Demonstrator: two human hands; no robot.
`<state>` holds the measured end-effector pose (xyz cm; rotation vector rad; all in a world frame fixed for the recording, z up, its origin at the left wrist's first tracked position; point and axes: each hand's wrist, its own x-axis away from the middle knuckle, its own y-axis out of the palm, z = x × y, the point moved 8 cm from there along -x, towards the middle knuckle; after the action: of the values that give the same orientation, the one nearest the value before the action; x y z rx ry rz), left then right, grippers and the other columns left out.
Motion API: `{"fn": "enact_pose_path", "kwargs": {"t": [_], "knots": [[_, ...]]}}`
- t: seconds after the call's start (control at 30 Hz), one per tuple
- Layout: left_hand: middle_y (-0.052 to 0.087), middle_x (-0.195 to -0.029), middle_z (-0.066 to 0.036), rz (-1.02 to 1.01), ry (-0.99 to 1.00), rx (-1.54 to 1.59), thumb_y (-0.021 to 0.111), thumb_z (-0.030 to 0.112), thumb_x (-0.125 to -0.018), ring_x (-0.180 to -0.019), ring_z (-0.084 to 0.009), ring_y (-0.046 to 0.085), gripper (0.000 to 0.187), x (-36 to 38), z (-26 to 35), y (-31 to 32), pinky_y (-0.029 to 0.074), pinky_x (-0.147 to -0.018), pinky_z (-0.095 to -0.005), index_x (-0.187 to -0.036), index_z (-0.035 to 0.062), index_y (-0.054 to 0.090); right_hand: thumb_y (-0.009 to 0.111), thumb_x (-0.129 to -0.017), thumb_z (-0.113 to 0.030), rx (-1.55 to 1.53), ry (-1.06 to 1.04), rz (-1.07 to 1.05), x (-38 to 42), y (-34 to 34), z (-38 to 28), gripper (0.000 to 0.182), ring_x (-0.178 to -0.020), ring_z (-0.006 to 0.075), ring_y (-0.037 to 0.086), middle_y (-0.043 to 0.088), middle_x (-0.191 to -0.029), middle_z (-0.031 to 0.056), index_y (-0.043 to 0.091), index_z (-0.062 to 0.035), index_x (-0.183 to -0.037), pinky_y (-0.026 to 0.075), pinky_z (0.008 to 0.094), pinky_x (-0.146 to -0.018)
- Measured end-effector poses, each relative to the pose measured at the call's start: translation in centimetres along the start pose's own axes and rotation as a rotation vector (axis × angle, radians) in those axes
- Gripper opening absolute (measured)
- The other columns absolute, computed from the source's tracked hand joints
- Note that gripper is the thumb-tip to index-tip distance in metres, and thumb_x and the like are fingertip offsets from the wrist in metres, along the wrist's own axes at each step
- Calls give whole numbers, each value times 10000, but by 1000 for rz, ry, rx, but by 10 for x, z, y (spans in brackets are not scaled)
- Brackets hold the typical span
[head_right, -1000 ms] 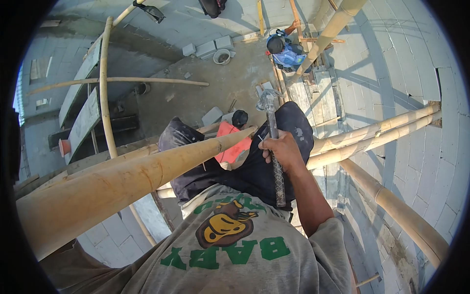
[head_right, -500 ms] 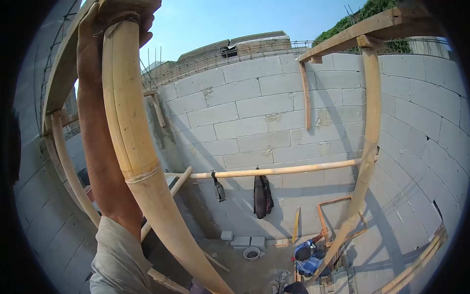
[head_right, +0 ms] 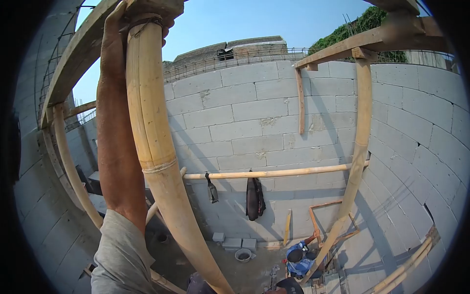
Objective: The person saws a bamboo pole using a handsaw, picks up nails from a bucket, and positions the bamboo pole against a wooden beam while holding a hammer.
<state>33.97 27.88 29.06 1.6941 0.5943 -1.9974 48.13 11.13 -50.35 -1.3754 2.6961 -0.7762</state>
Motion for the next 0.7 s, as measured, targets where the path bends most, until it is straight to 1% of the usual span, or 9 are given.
{"fn": "enact_pose_path", "kwargs": {"t": [0.1,0.17,0.23,0.27,0.37,0.57,0.67,0.7], "knots": [[619,-753,-71,77,-48,-20,646,521,-813,-575,-117,609,496,7,2,-2,519,-455,-233,-1015,70,601,602,-814,-469,49,-51,9,-1,4,4,454,-598,320,625,656,-654,178,709,-34,-737,471,458,-556],[614,-752,-63,105,-68,39,643,527,-814,-581,-112,605,500,11,11,9,518,-462,-232,-1023,75,601,594,-817,-490,66,-69,19,-1,5,6,474,-603,320,627,655,-657,183,710,-38,-737,472,457,-561],[612,-766,-55,6,46,-30,648,526,-812,-598,-105,597,506,2,7,4,516,-475,-223,-1036,76,602,545,-806,-568,68,-67,4,-1,6,0,544,-611,312,633,643,-666,206,712,-57,-723,471,456,-572],[613,-769,-53,-6,30,-24,652,524,-811,-600,-103,595,502,1,3,1,516,-477,-221,-1037,78,603,521,-801,-607,70,-64,-3,0,5,-1,580,-614,308,637,637,-670,218,713,-66,-716,471,456,-577],[615,-775,-54,17,-15,2,658,525,-807,-604,-104,597,506,1,2,-1,520,-480,-224,-1037,77,604,538,-794,-591,115,-53,-49,-5,9,3,557,-648,303,654,650,-700,224,724,-73,-715,472,463,-583],[619,-787,-58,54,-93,64,671,527,-799,-612,-105,602,514,1,-5,-4,527,-487,-228,-1037,76,607,677,-730,-320,-79,134,102,10,-12,-23,310,-613,285,652,649,-663,232,710,-14,-694,486,450,-592],[621,-793,-59,48,-125,94,677,528,-795,-617,-105,604,518,1,-9,-8,530,-491,-230,-1037,75,609,689,-687,-175,-296,332,116,29,-26,-51,190,-574,242,635,635,-604,191,696,14,-677,485,418,-562],[622,-795,-60,42,-129,105,679,529,-793,-618,-106,605,519,1,-12,-10,531,-492,-231,-1037,75,610,684,-684,-164,-303,339,109,31,-27,-56,185,-569,229,630,632,-597,176,692,20,-671,480,408,-549]]}}
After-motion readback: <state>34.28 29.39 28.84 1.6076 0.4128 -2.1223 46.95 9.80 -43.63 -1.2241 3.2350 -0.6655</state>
